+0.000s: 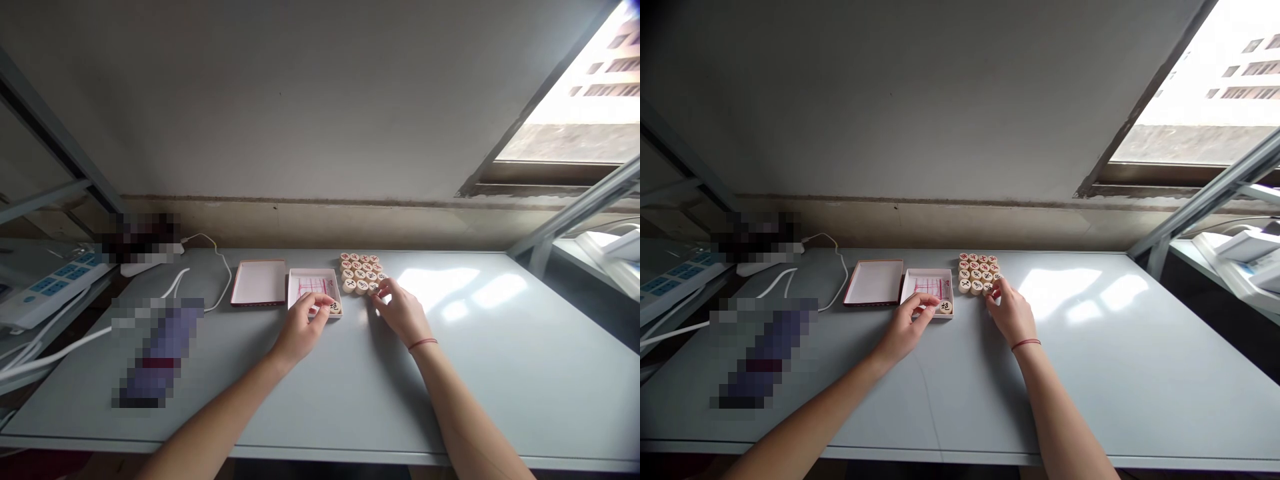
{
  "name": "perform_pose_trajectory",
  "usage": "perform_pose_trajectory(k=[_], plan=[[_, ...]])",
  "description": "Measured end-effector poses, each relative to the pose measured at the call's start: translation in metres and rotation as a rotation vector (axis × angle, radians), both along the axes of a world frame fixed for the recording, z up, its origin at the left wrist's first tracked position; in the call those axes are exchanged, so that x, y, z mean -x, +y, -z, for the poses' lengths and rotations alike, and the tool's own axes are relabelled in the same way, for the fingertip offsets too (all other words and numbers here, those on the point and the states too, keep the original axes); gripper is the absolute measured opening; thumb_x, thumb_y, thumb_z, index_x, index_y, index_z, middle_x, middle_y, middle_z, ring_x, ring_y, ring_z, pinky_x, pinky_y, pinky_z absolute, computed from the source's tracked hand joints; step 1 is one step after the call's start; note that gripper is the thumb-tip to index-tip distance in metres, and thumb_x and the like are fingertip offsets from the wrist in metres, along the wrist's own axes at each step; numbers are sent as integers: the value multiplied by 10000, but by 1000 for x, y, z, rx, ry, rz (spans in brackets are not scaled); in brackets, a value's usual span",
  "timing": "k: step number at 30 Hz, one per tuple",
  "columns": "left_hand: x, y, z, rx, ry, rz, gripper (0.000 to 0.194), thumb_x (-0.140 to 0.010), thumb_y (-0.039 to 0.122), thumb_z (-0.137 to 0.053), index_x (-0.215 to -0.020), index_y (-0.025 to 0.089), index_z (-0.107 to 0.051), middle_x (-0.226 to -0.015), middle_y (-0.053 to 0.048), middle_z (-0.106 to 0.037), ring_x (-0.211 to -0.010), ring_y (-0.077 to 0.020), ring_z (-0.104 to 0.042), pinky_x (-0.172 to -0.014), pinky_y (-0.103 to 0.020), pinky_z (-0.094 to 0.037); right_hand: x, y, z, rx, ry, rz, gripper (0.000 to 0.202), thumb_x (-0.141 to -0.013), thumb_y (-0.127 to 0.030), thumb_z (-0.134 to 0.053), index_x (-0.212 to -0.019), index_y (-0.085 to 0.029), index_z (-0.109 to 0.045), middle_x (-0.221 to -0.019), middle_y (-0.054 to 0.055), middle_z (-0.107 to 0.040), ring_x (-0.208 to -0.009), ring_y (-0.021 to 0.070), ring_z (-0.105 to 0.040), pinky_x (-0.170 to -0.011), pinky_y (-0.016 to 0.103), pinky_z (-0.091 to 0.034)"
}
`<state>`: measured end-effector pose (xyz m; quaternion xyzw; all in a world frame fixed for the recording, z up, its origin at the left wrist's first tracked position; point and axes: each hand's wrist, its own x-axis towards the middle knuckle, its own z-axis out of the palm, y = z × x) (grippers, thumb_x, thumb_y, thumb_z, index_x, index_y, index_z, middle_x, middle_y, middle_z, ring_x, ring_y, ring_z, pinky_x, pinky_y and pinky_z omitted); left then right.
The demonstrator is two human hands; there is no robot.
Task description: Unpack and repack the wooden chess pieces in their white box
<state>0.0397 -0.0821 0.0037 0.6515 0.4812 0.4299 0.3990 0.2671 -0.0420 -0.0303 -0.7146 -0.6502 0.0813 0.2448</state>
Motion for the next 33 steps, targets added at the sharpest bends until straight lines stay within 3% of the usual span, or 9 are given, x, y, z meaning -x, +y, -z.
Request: perform_pose_trajectory(k=[4,8,11,15,20,30,33], plan=[[2,2,2,-109,93,1,179,-900,237,-450,-922,209,-626,-970,-26,-662,-952,-164,-604,-834,-290,-468,-1,0,-1,-30,5,-1,66,-786,-300,-488,-778,-250,-446,-798,-15,-655,-579,143,-521,-541,247,-357],[1,11,9,-334,430,-47,203,-895,239,-464,-998,192,-632,-984,-56,-666,-964,-206,-585,-865,-347,-449,11,-7,-9,-110,34,-15,138,-796,-358,-490,-737,-239,-450,-709,-1,-610,-541,143,-499,-531,254,-361],[-4,16,15,-415,727,-101,247,-898,265,-475,-1070,189,-634,-1012,-77,-674,-978,-245,-571,-846,-387,-423,32,-14,-15,-93,164,-179,153,-839,-370,-456,-859,-233,-521,-694,-3,-618,-495,127,-497,-540,254,-392],[-10,17,20,-435,892,-66,280,-921,208,-417,-1120,193,-614,-997,-76,-692,-983,-235,-578,-858,-411,-377,57,-22,-15,5,199,-413,237,-865,-272,-396,-1034,-222,-555,-839,31,-682,-565,136,-564,-574,258,-427],[-14,13,22,-388,883,-20,261,-933,251,-442,-1134,180,-593,-963,-83,-704,-937,-225,-606,-851,-405,-365,60,-23,-9,-3,199,-440,270,-863,-217,-373,-1024,-210,-590,-978,69,-684,-706,156,-614,-628,268,-455],[-14,16,24,-423,688,68,291,-907,175,-490,-1189,217,-547,-1069,-62,-658,-966,-210,-628,-881,-384,-416,58,-22,-12,-19,193,-456,233,-826,-163,-374,-934,-196,-578,-889,65,-657,-661,150,-565,-600,267,-444],[-12,17,23,-455,575,41,275,-905,170,-494,-1164,226,-566,-1058,-54,-647,-1006,-212,-612,-912,-381,-430,58,-24,-14,-53,232,-477,238,-814,-180,-411,-996,-205,-562,-934,60,-638,-599,124,-542,-587,263,-454]])
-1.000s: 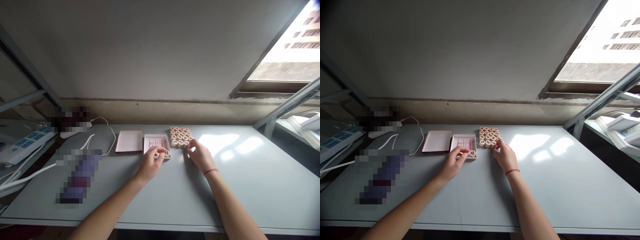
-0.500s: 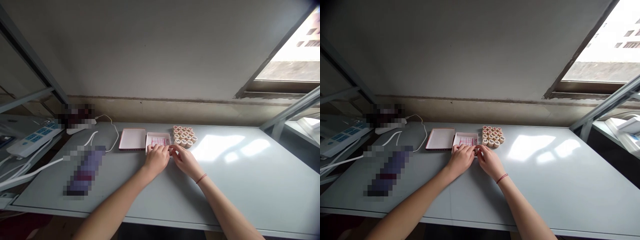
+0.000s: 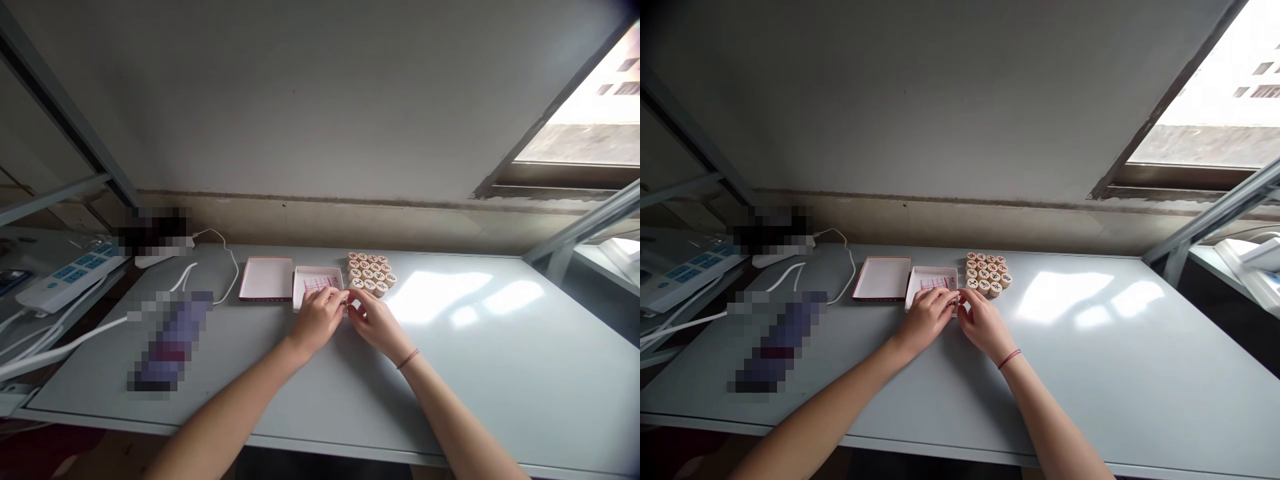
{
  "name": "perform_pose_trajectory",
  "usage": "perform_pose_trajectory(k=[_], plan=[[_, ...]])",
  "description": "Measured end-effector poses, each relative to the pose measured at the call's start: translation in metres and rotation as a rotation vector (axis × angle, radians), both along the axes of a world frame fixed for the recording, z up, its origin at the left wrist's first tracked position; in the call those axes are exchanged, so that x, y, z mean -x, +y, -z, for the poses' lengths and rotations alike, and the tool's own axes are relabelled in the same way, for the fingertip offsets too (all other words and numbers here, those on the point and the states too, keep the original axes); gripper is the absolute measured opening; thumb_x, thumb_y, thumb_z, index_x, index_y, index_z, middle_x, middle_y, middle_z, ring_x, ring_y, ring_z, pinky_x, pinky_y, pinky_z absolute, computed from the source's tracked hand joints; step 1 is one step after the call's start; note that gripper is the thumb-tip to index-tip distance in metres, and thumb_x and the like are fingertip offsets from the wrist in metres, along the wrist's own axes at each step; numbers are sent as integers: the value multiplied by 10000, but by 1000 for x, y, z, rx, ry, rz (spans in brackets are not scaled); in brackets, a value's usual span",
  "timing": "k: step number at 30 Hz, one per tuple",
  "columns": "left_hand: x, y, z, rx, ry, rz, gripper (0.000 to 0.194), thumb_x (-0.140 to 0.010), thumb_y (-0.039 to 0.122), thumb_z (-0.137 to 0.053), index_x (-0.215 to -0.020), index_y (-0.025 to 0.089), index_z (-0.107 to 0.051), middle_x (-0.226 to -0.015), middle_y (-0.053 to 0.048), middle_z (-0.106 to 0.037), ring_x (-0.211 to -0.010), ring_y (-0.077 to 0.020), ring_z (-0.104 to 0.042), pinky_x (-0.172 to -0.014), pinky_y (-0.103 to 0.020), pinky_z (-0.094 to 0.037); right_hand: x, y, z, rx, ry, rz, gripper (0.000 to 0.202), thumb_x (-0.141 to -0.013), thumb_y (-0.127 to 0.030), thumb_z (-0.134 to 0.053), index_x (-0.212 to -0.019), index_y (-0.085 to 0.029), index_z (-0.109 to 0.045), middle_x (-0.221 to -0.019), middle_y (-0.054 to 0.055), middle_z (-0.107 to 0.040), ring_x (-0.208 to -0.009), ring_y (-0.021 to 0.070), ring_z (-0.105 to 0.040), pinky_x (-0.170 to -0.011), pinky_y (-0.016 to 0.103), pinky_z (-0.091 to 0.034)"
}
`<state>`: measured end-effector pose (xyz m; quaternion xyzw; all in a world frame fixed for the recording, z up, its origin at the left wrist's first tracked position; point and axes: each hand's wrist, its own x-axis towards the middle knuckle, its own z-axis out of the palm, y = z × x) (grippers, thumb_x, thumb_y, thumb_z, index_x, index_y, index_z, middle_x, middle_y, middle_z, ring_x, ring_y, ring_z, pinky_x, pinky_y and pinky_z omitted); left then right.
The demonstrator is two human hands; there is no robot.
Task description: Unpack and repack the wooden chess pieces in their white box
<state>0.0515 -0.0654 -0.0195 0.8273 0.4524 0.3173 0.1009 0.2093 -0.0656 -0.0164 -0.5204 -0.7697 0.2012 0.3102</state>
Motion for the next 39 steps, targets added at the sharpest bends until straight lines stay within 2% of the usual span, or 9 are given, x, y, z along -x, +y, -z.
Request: perform_pose_trajectory(k=[6,13,19,23,28,31,34,36,39], plan=[[1,-4,-9,71,-351,13,217,-919,235,-498,-1118,238,-587,-1068,-35,-628,-991,-161,-605,-883,-287,-490,2,-4,-8,-104,56,1,218,-805,-248,-511,-1015,-224,-566,-915,37,-636,-550,102,-520,-560,251,-471],[1,-7,-12,93,-470,-4,190,-901,223,-522,-1073,229,-602,-1030,-36,-620,-923,-147,-604,-868,-292,-507,-4,-3,-14,-172,97,140,232,-822,-345,-523,-987,-210,-614,-921,61,-664,-556,112,-557,-544,259,-487],[3,-5,-8,128,-499,-41,224,-883,171,-507,-1058,247,-624,-1066,-36,-578,-938,-136,-605,-803,-251,-538,-52,10,-21,-98,27,482,287,-751,-384,-514,-931,-208,-652,-891,55,-694,-586,151,-607,-616,300,-482],[4,-4,-5,164,-479,-61,278,-860,155,-524,-1106,260,-603,-1095,-30,-564,-773,-101,-602,-772,-251,-547,-81,16,-17,35,-112,587,259,-710,-412,-515,-819,-223,-653,-766,39,-693,-615,186,-615,-577,292,-429],[4,-4,-2,148,-432,-50,311,-849,151,-541,-1140,250,-589,-1099,-36,-570,-754,-103,-597,-797,-271,-541,-86,17,-10,223,-186,501,228,-697,-421,-530,-745,-221,-628,-749,44,-690,-642,192,-611,-569,284,-426],[4,-5,-3,146,-413,-42,320,-857,158,-541,-1161,248,-580,-1160,-48,-579,-875,-133,-615,-856,-292,-523,-84,16,-9,301,-221,443,264,-724,-453,-524,-798,-221,-627,-723,37,-674,-617,185,-599,-567,288,-432],[4,-6,-6,164,-407,-34,312,-867,206,-553,-1176,249,-572,-1155,-48,-608,-994,-172,-602,-892,-319,-510,-78,14,-11,201,-241,483,365,-747,-522,-517,-925,-220,-617,-691,21,-646,-612,190,-590,-557,292,-425],[4,-7,-8,186,-401,-25,311,-862,251,-578,-1173,243,-577,-1089,-44,-632,-944,-172,-614,-864,-319,-520,-67,11,-15,77,-182,481,378,-780,-540,-500,-955,-222,-604,-683,16,-633,-578,173,-566,-546,287,-418],[3,-8,-8,188,-368,4,328,-860,294,-593,-1184,244,-580,-1007,-35,-630,-854,-157,-621,-809,-295,-532,-40,3,-22,52,27,224,350,-857,-529,-446,-906,-218,-598,-648,13,-619,-496,127,-501,-504,263,-413]])
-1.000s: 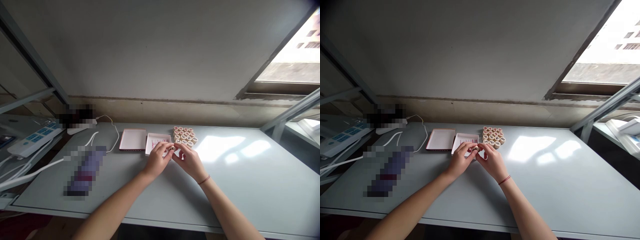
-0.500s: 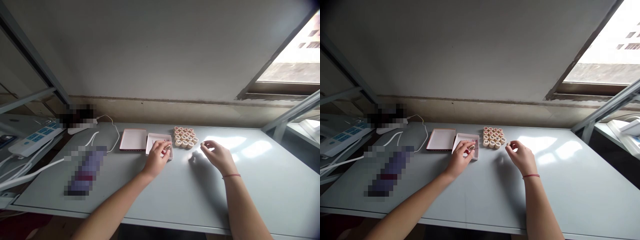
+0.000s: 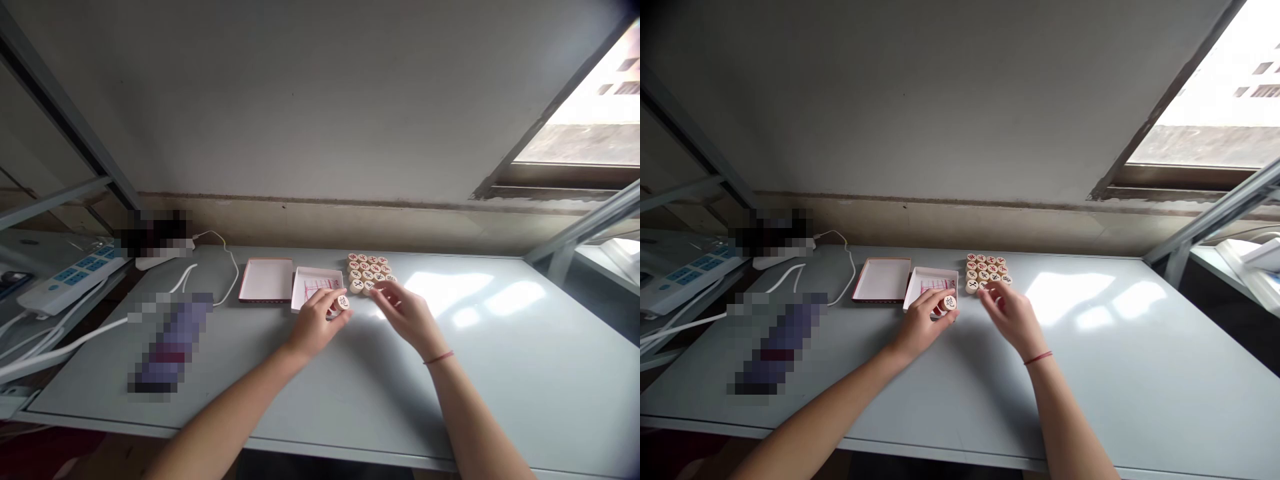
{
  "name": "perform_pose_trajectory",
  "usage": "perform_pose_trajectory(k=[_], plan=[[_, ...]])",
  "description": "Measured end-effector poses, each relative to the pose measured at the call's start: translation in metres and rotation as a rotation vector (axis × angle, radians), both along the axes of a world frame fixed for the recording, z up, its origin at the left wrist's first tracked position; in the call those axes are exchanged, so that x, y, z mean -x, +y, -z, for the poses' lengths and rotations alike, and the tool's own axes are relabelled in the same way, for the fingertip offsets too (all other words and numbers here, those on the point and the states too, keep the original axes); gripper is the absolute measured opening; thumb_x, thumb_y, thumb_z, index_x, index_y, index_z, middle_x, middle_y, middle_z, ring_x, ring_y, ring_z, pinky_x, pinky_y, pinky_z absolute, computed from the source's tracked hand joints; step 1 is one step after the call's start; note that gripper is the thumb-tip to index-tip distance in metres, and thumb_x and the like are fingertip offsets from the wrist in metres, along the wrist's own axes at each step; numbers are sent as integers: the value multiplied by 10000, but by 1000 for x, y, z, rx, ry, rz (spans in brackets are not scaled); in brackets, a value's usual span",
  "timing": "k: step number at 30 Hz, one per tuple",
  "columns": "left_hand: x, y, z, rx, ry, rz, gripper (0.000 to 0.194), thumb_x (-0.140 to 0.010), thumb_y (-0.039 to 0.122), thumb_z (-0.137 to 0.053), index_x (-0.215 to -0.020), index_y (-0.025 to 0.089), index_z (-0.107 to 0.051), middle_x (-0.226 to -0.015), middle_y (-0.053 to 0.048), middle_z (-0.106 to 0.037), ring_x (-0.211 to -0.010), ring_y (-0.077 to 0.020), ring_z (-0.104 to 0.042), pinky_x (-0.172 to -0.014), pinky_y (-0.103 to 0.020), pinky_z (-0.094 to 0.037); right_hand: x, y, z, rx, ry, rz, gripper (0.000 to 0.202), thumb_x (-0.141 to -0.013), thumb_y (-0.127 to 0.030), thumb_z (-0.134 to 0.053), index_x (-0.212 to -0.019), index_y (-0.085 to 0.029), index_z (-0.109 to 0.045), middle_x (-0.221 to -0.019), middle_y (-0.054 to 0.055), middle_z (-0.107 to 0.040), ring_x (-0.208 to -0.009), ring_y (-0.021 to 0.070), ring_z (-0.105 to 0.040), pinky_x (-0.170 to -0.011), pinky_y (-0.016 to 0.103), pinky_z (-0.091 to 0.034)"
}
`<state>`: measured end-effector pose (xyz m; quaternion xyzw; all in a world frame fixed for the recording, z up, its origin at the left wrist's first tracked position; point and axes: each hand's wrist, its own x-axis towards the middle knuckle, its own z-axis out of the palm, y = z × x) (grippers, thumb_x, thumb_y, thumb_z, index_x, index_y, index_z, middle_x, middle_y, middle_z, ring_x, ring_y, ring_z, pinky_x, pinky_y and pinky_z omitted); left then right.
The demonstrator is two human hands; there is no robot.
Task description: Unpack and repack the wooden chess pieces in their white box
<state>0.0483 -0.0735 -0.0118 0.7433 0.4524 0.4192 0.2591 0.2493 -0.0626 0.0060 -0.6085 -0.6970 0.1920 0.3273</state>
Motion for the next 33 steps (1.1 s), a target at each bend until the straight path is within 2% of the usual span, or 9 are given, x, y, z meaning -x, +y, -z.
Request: perform_pose_trajectory(k=[2,4,10,13,15,18,20,26,33], plan=[[0,-1,2,-38,36,33,352,-867,278,-583,-1217,250,-565,-980,-33,-617,-854,-155,-621,-805,-287,-531,19,-6,-3,25,94,-225,329,-880,-503,-444,-900,-214,-601,-683,19,-627,-526,121,-509,-495,248,-421],[1,-1,3,-86,82,64,386,-871,238,-568,-1255,250,-540,-977,-37,-602,-881,-162,-624,-819,-291,-528,34,-11,-4,16,128,-330,298,-879,-472,-471,-899,-206,-605,-697,17,-622,-552,115,-514,-495,236,-428],[2,0,5,-168,212,55,431,-870,203,-554,-1296,242,-505,-1040,-57,-586,-948,-190,-625,-847,-312,-528,41,-14,-1,41,215,-331,229,-853,-387,-528,-954,-194,-599,-764,25,-630,-619,117,-557,-506,228,-470],[1,0,4,-166,241,37,454,-865,269,-584,-1307,243,-487,-1063,-64,-597,-1007,-218,-609,-870,-343,-522,30,-10,-3,14,242,-260,236,-822,-369,-548,-980,-198,-585,-898,59,-636,-696,139,-597,-515,240,-495],[1,-1,4,-146,256,43,468,-852,313,-609,-1299,239,-490,-1057,-63,-603,-1005,-223,-606,-868,-355,-521,17,-5,-3,-50,200,-123,240,-796,-369,-554,-958,-195,-587,-947,75,-627,-701,146,-604,-523,253,-501],[2,-2,3,-128,276,55,425,-851,315,-609,-1258,227,-521,-1056,-63,-603,-995,-220,-604,-867,-355,-519,-10,4,1,-117,30,104,249,-749,-362,-550,-935,-203,-596,-946,68,-629,-674,153,-597,-576,291,-493],[2,-3,3,-120,278,58,391,-858,300,-597,-1237,224,-535,-1064,-63,-601,-1002,-218,-601,-874,-353,-515,-27,8,5,-83,-92,191,271,-717,-374,-553,-936,-219,-593,-915,47,-642,-643,159,-587,-595,309,-474],[3,-3,3,-111,279,57,356,-865,276,-580,-1217,244,-540,-1078,-48,-605,-1014,-207,-596,-896,-346,-507,-42,12,16,89,-192,169,267,-729,-469,-520,-838,-238,-600,-874,31,-657,-638,165,-589,-602,296,-451],[4,-4,1,-106,283,54,325,-867,269,-571,-1189,225,-558,-1073,-51,-610,-1010,-204,-599,-894,-338,-508,-39,14,20,95,-233,164,260,-739,-449,-516,-878,-245,-598,-842,30,-654,-582,152,-576,-572,278,-429]])
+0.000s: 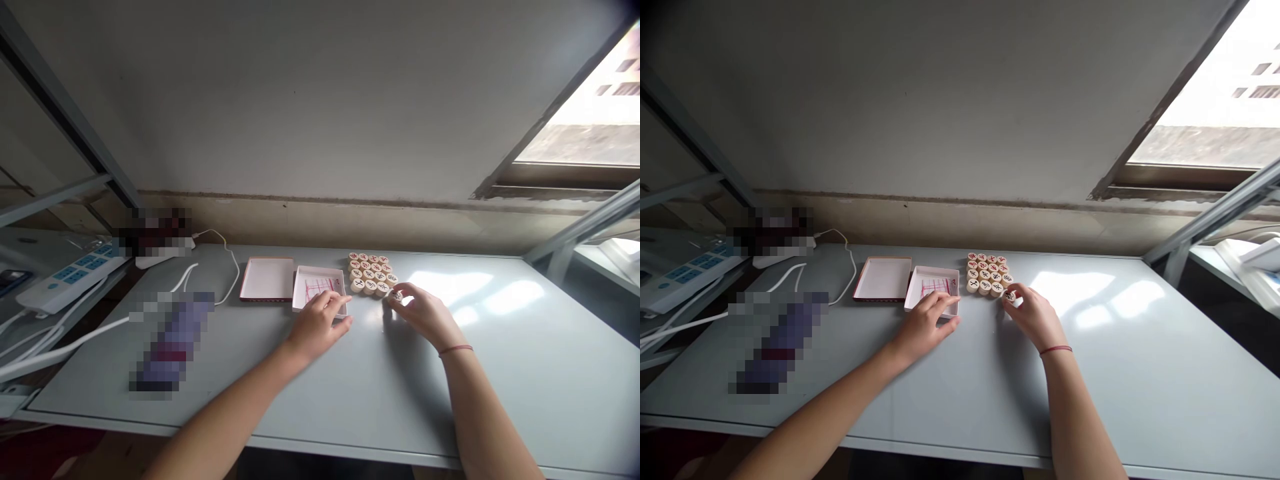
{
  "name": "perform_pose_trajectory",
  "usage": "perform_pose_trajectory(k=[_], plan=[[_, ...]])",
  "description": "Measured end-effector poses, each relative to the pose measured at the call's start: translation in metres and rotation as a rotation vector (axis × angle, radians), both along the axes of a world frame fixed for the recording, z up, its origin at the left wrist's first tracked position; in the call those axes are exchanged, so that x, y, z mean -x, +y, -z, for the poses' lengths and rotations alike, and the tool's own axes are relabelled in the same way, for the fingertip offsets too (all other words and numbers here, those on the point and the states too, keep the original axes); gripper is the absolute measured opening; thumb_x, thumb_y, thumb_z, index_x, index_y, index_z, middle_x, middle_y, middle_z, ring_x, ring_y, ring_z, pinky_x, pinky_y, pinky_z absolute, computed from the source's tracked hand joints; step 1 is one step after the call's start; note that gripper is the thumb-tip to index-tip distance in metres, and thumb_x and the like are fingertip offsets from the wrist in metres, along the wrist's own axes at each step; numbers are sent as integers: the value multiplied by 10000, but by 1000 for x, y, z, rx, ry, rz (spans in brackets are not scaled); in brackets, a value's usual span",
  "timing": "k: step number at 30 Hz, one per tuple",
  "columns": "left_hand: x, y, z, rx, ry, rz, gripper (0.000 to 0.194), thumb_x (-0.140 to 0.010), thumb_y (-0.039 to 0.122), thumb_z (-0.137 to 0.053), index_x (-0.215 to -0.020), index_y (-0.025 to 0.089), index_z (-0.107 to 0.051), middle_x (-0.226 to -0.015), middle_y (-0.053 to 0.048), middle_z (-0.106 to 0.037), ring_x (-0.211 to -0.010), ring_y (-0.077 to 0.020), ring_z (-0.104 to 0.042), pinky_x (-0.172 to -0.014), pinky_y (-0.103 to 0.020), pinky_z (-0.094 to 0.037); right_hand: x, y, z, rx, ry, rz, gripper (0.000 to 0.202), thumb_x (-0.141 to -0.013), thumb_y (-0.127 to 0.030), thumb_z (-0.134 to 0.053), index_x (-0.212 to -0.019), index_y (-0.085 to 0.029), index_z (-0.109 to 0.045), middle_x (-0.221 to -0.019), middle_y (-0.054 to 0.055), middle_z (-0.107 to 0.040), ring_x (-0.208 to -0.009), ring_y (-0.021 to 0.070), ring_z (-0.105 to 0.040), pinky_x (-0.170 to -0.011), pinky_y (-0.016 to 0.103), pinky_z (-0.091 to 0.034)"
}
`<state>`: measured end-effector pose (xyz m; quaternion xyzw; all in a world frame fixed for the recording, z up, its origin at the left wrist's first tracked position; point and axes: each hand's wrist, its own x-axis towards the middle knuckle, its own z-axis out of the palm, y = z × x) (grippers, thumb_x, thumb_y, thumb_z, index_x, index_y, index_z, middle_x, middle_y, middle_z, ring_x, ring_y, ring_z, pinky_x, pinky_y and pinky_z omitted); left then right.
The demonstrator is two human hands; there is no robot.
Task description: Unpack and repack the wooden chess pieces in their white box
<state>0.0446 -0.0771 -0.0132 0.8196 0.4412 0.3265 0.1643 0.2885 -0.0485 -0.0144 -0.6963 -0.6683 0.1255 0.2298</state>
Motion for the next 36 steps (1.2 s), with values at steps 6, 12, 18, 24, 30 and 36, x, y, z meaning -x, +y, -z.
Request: perform_pose_trajectory(k=[6,12,18,24,30,36], plan=[[1,0,-1,-3,-2,-1,302,-868,255,-563,-1168,217,-570,-1060,-49,-617,-1006,-201,-600,-897,-339,-501,0,4,5,13,-17,51,267,-731,-422,-525,-931,-263,-602,-857,20,-663,-603,157,-579,-578,278,-425],[4,2,-1,9,-18,-14,259,-878,224,-525,-1127,224,-595,-1048,-45,-629,-1001,-196,-596,-898,-333,-490,3,6,9,-35,-3,109,227,-724,-436,-528,-868,-264,-568,-896,17,-681,-642,172,-587,-566,278,-412],[18,10,-9,-12,96,-2,219,-862,216,-545,-1053,223,-650,-1026,-43,-647,-985,-199,-574,-897,-351,-459,0,7,11,-48,-20,104,216,-714,-423,-542,-856,-260,-547,-836,11,-661,-603,158,-558,-541,266,-395],[54,19,-25,78,377,-19,220,-745,321,-707,-953,254,-685,-1107,-36,-621,-1089,-264,-489,-910,-428,-387,-3,4,8,-104,-58,105,262,-745,-435,-539,-927,-247,-530,-851,28,-635,-598,160,-556,-542,277,-409],[54,20,-27,171,511,9,101,-849,225,-599,-884,242,-693,-975,-22,-663,-1015,-220,-531,-853,-379,-357,51,-6,-19,-284,-76,-174,177,-881,-302,-438,-969,-209,-561,-987,77,-638,-746,182,-597,-644,294,-459],[40,14,-24,183,524,33,132,-874,227,-577,-951,246,-683,-1012,-37,-671,-1031,-216,-551,-844,-368,-338,121,19,-24,-96,-336,-679,263,-848,-93,-432,-1056,-152,-582,-1053,109,-636,-991,220,-560,-800,308,-440]])
